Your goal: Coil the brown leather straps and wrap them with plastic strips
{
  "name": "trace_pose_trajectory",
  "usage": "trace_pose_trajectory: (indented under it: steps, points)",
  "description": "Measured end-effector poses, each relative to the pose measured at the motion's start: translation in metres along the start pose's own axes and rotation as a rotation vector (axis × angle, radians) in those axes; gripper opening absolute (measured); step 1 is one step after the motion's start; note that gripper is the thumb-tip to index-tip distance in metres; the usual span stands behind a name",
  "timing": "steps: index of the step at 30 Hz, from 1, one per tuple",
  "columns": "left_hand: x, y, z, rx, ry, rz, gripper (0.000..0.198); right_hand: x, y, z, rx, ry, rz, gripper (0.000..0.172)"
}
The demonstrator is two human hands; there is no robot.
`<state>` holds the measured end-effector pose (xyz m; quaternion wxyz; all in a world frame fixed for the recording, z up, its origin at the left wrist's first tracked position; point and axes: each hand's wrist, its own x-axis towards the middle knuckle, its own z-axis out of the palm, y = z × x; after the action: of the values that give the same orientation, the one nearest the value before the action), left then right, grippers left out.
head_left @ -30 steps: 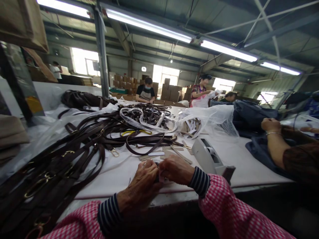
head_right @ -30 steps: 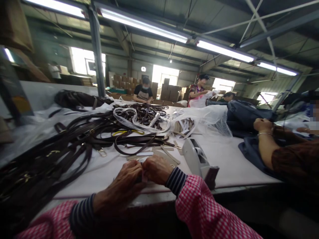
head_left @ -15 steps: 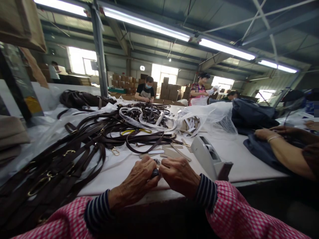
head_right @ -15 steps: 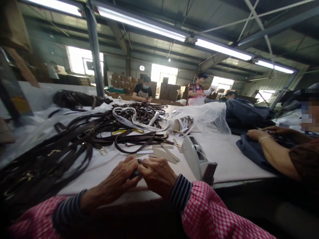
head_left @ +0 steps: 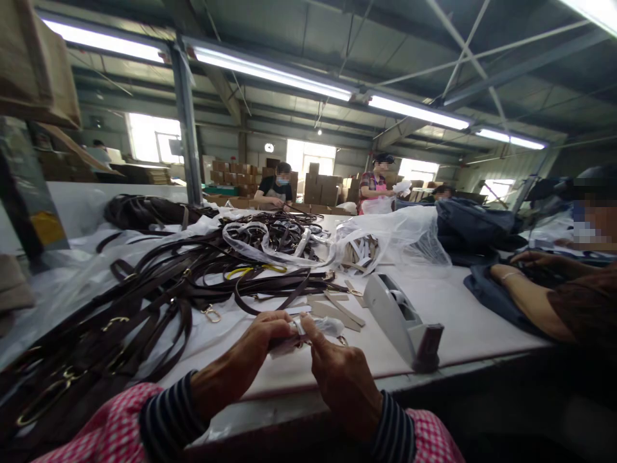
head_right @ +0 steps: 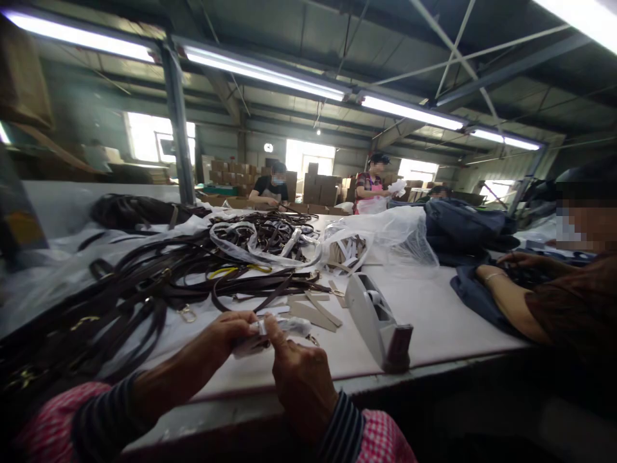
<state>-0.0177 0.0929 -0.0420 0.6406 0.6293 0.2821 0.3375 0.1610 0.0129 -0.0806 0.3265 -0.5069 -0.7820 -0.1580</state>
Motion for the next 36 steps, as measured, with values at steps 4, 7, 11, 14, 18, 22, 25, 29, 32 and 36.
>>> trace_pose_trajectory:
  steps: [4, 7, 11, 14, 18, 22, 25, 29, 32, 36]
  points:
    - [0.002, 0.002, 0.005, 0.073, 0.011, 0.006, 0.025, -0.004, -0.004, 0.013, -0.088, 0.102, 0.002, 0.08]
    - [0.005, 0.006, 0.009, 0.241, -0.018, 0.062, 0.032, -0.007, -0.009, 0.006, 0.02, 0.049, 0.066, 0.083]
    - [0.008, 0.002, 0.014, 0.55, -0.011, 0.189, 0.04, -0.018, 0.004, -0.038, 0.3, 0.002, 0.243, 0.074]
    - [0.007, -0.005, 0.013, 0.702, 0.02, 0.282, 0.044, -0.03, 0.043, -0.097, 0.219, 0.217, 0.448, 0.035]
    - [0.002, -0.008, 0.008, 0.777, 0.057, 0.469, 0.035, -0.043, 0.116, -0.159, 0.226, 0.218, 0.763, 0.026]
    - [0.003, -0.011, 0.002, 0.855, 0.091, 0.656, 0.022, -0.049, 0.157, -0.162, 0.401, 0.025, 0.946, 0.031]
    - [0.003, -0.016, 0.001, 0.856, 0.105, 0.748, 0.021, -0.049, 0.161, -0.149, 0.529, 0.012, 1.081, 0.029]
    - [-0.001, -0.019, -0.002, 0.846, 0.073, 0.679, 0.022, -0.048, 0.158, -0.141, 0.648, 0.116, 1.207, 0.021]
    - [-0.002, -0.018, -0.008, 0.832, 0.088, 0.603, 0.026, -0.047, 0.154, -0.137, 0.712, 0.238, 1.26, 0.018]
    - [-0.001, -0.019, -0.016, 0.762, 0.195, 0.452, 0.039, -0.056, 0.138, -0.135, 0.808, 0.447, 1.229, 0.025]
